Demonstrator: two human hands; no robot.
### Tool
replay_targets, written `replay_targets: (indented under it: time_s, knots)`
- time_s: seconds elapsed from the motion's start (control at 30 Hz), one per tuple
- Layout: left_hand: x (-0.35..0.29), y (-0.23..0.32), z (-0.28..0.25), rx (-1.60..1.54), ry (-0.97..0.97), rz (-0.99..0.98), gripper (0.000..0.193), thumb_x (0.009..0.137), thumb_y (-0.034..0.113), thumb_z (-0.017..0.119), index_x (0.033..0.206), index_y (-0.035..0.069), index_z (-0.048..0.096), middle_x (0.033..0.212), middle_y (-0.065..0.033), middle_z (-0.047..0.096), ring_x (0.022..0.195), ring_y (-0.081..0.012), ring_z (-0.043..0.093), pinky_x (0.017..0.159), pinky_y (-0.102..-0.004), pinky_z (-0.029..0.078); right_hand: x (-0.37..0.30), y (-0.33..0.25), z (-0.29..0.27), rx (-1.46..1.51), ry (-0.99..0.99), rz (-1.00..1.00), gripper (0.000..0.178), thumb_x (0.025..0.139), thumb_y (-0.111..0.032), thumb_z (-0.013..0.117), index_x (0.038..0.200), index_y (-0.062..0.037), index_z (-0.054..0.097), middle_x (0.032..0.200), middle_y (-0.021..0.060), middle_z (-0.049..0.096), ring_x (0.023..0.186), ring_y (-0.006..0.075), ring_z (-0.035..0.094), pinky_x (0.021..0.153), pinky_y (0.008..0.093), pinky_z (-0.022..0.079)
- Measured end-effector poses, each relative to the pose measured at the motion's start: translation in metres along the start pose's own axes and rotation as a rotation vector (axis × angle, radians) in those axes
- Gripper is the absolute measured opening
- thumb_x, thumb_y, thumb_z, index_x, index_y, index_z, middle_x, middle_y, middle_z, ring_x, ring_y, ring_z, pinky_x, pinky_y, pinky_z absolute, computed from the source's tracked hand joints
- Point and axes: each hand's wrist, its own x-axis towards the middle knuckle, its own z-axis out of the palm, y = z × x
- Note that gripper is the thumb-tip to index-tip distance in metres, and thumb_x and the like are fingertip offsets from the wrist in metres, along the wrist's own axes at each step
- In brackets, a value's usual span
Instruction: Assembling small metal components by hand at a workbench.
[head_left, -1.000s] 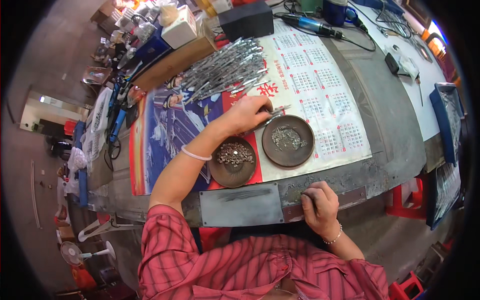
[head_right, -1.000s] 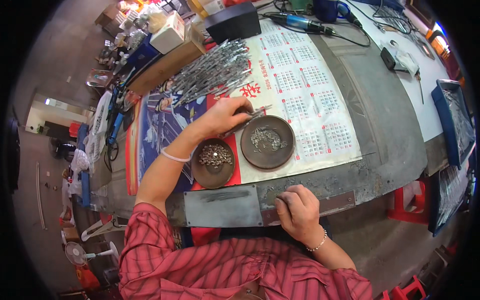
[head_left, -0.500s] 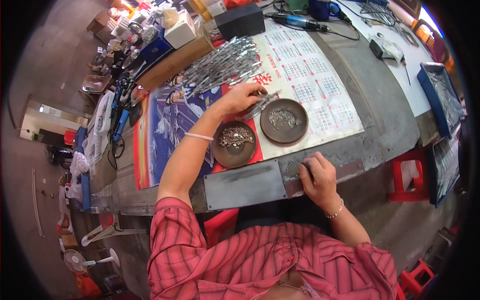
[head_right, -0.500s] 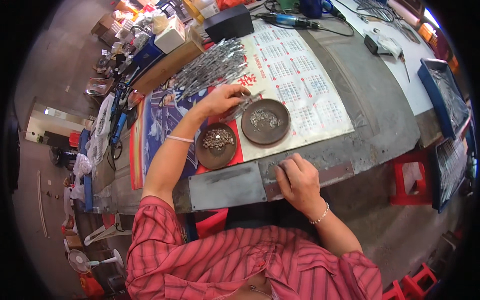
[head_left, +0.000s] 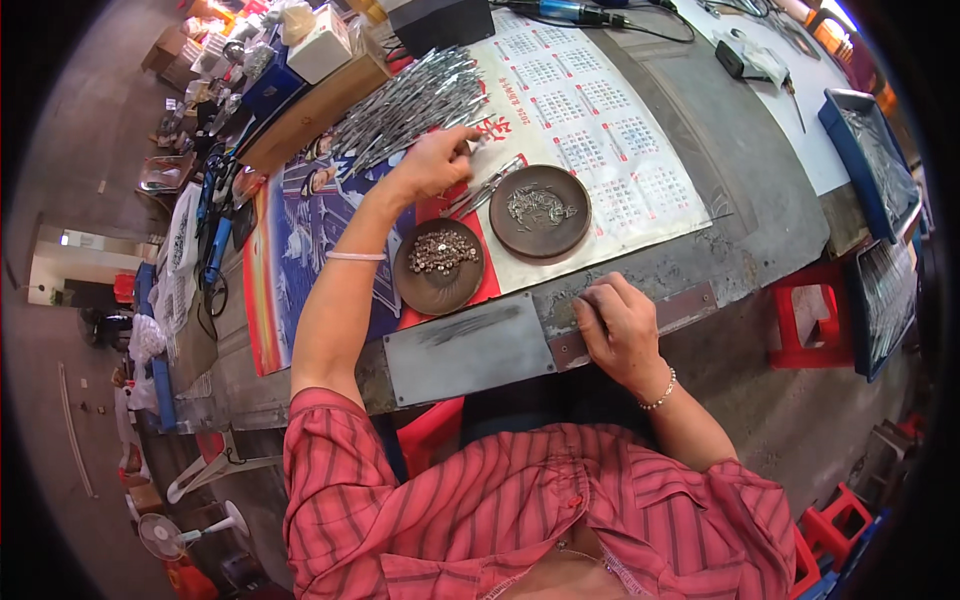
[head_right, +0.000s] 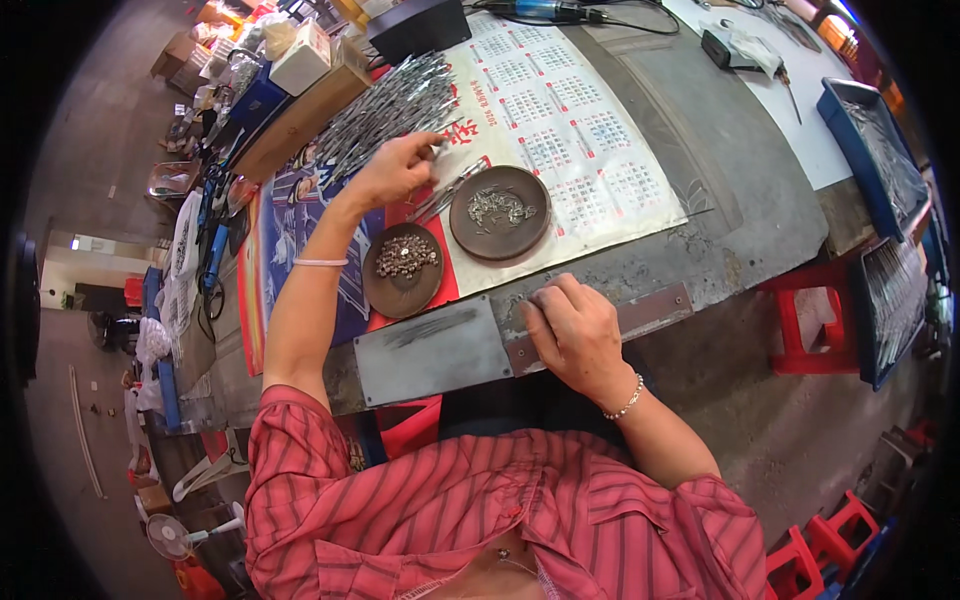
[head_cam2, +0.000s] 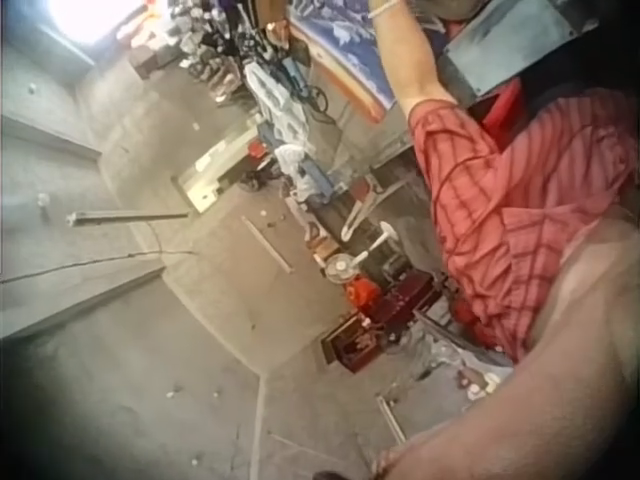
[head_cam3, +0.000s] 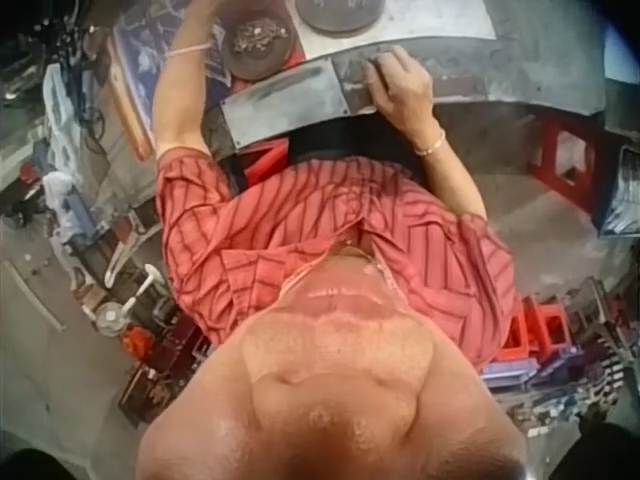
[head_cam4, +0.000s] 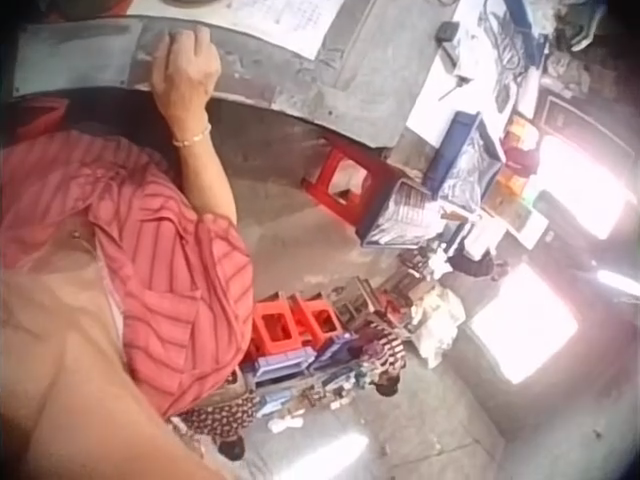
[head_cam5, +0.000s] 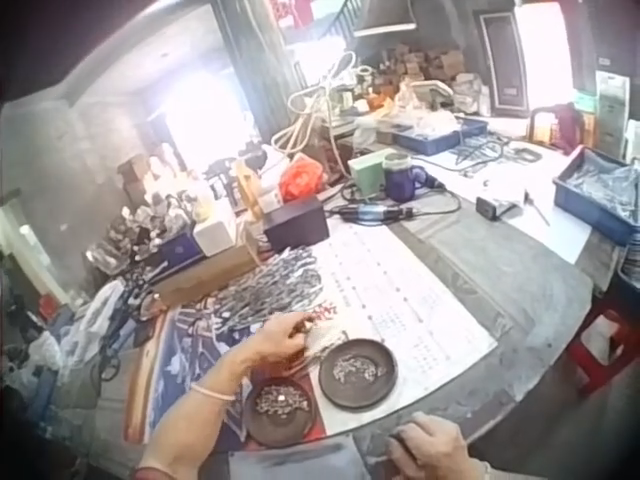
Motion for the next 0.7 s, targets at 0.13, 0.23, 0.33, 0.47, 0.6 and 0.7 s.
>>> replay_targets:
  time_s: [0.13,0.23,0.33,0.47,0.6,0.7]
  knots:
    - [-0.021,-0.001,-0.014,-0.311,0.113,-0.034,0.036,0.087,-0.003,0.044,0.123,-0.005,0.048,0.096,-0.0095,0.061,0.079,-0.014,0.065,0.067,-0.0241,0.051,0.0,0.001,0.0,-0.022,-0.008,-0.013,0.01,0.078,-0.006,0.065,0.079,-0.0029,0.055,0.075,0.0101,0.054,0.062,0.0282,0.054,0.055,0.0369,0.043]
    - [-0.058,0.016,-0.021,-0.572,0.26,0.062,0.038,0.089,-0.001,0.044,0.126,-0.004,0.047,0.099,-0.0098,0.062,0.081,-0.0146,0.064,0.07,-0.0245,0.05,0.001,0.0,0.0,-0.019,-0.042,-0.012,0.009,0.079,-0.006,0.064,0.08,-0.0022,0.056,0.076,0.0114,0.054,0.063,0.0293,0.055,0.056,0.0368,0.043]
    - [-0.11,0.053,-0.007,-0.8,0.413,0.073,0.042,0.091,-0.002,0.041,0.132,-0.005,0.041,0.104,-0.0101,0.059,0.082,-0.0125,0.059,0.071,-0.0249,0.05,0.008,-0.001,-0.01,0.151,-0.093,0.157,0.01,0.082,-0.006,0.061,0.086,0.0008,0.055,0.079,0.0152,0.054,0.067,0.0324,0.057,0.059,0.0367,0.045]
    - [-0.189,0.097,0.044,-0.851,0.565,0.015,0.043,0.092,-0.003,0.037,0.135,-0.005,0.038,0.102,-0.0103,0.058,0.075,-0.013,0.058,0.067,-0.0247,0.049,0.053,0.004,-0.017,0.021,-0.185,0.077,0.013,0.083,-0.01,0.06,0.09,-0.0006,0.055,0.085,0.0157,0.054,0.077,0.0343,0.057,0.066,0.039,0.045]
    - [-0.245,0.12,0.094,-1.113,0.542,0.015,0.041,0.098,0.009,0.039,0.137,-0.003,0.037,0.099,-0.0092,0.054,0.072,-0.0135,0.056,0.063,-0.0251,0.048,0.095,0.03,-0.004,-0.383,-0.385,-0.117,0.02,0.082,-0.016,0.063,0.096,-0.0038,0.055,0.092,0.0126,0.054,0.09,0.0308,0.055,0.076,0.0402,0.04]
    - [-0.268,0.133,0.117,-1.349,0.461,-0.11,0.041,0.1,0.012,0.039,0.138,-0.001,0.037,0.096,-0.0057,0.052,0.072,-0.011,0.054,0.062,-0.0235,0.047,0.109,0.036,0.009,-0.498,-0.492,-0.189,0.019,0.08,-0.017,0.063,0.09,-0.0048,0.054,0.092,0.0118,0.055,0.092,0.0302,0.055,0.078,0.0417,0.039]
